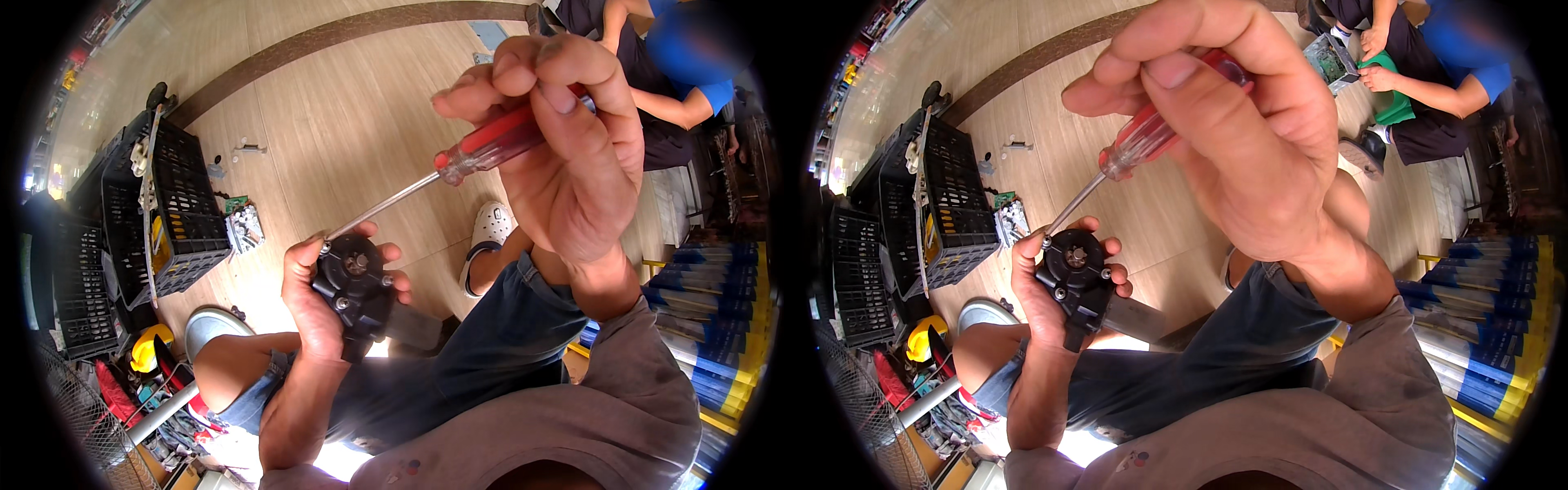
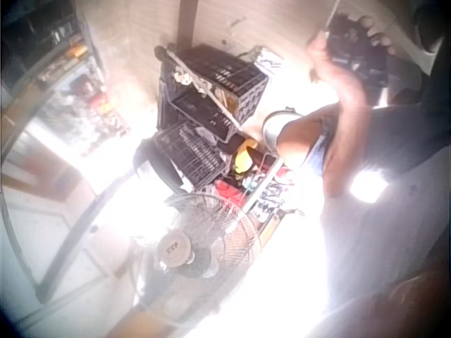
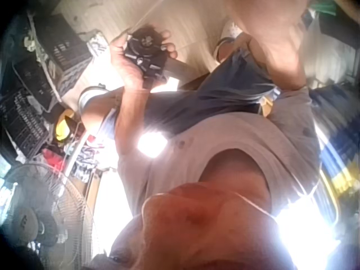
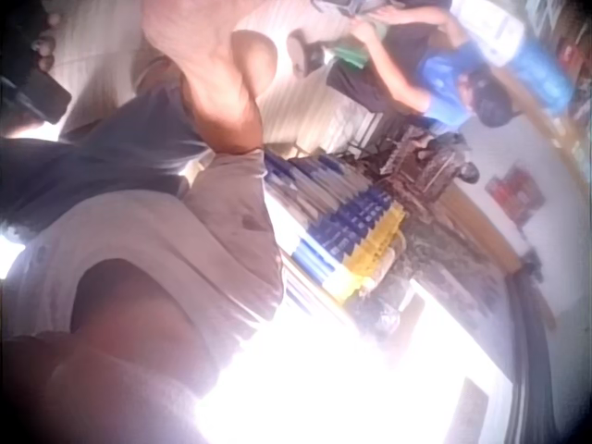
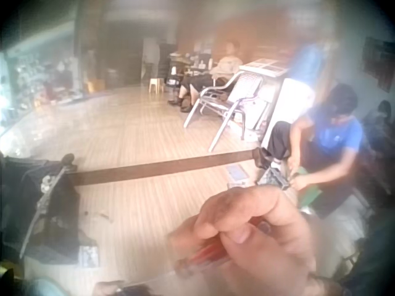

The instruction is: The person sits on the floor and uses a red-handled screwdriver to tighten screws on a small black electronic component held in their left hand. They rotate the component to access different screws and continue the adjustment throughout the clip.

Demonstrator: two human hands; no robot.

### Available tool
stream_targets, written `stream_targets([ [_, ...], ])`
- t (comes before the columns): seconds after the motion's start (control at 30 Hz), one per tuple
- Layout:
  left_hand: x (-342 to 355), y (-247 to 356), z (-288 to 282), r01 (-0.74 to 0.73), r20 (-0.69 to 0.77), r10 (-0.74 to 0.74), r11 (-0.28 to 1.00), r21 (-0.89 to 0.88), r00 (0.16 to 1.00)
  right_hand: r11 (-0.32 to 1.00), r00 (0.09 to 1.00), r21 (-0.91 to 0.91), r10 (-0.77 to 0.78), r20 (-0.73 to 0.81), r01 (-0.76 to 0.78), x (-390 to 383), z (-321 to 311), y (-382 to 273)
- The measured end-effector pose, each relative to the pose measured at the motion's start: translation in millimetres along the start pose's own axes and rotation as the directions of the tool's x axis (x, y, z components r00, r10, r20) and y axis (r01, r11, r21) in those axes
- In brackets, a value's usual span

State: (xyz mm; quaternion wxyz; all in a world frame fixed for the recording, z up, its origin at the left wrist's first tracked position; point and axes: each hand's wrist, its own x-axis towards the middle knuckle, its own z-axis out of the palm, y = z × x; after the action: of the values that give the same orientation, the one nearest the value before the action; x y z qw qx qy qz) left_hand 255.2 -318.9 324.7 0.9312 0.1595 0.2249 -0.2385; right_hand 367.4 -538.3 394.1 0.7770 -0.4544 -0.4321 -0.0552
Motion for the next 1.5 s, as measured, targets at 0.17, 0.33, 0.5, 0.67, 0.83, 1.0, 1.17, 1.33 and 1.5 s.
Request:
stream_targets([
  [0.17, 0.3, -0.7, 1.5, -0.012, -0.036, 0.012, 1.0, -0.005, 0.999, 0.999, 1.0, 0.044, 0.006, 0.004, -0.006, -2.4, -7.8, 1.1],
  [0.33, -0.8, -0.1, 0.4, -0.034, -0.008, 0.035, 0.995, 0.095, 0.999, 0.985, 0.998, 0.174, 0.012, -0.059, -0.001, -2.0, 4.5, 2.1],
  [0.5, -1.6, -0.6, 2.2, -0.026, -0.049, 0.028, 0.999, 0.045, 0.998, 0.985, 0.999, 0.172, -0.007, -0.046, 0.015, -3.4, -0.3, 1.6],
  [0.67, -2.2, 0.0, 2.1, -0.039, -0.054, 0.041, 0.999, 0.035, 0.998, 0.986, 0.997, -0.15, 0.069, -0.035, -0.074, 0.6, 14.4, -11.1],
  [0.83, 0.2, 4.2, -2.1, -0.087, -0.125, 0.096, 0.993, 0.077, 0.987, 0.937, 0.985, -0.311, 0.13, -0.112, -0.159, -2.4, 34.1, -12.7],
  [1.0, -1.6, 8.8, -3.8, -0.117, -0.144, 0.132, 0.987, 0.11, 0.981, 0.949, 0.9, -0.12, 0.23, -0.37, -0.291, 12.7, 72.6, -17.3],
  [1.17, 0.6, 3.9, 4.3, -0.099, -0.133, 0.114, 0.988, 0.117, 0.984, 0.951, 0.986, -0.276, 0.161, 0.045, -0.143, -2.3, -7.2, -2.6],
  [1.33, 0.2, 5.8, 2.6, -0.114, -0.154, 0.141, 0.978, 0.173, 0.978, 0.967, 0.98, -0.252, 0.09, 0.175, -0.044, 2.2, -2.3, 3.6],
  [1.5, 1.5, 8.4, 1.8, -0.109, -0.164, 0.134, 0.982, 0.156, 0.977, 0.955, 0.984, -0.241, 0.16, -0.075, -0.174, -2.4, 10.8, -1.2],
])
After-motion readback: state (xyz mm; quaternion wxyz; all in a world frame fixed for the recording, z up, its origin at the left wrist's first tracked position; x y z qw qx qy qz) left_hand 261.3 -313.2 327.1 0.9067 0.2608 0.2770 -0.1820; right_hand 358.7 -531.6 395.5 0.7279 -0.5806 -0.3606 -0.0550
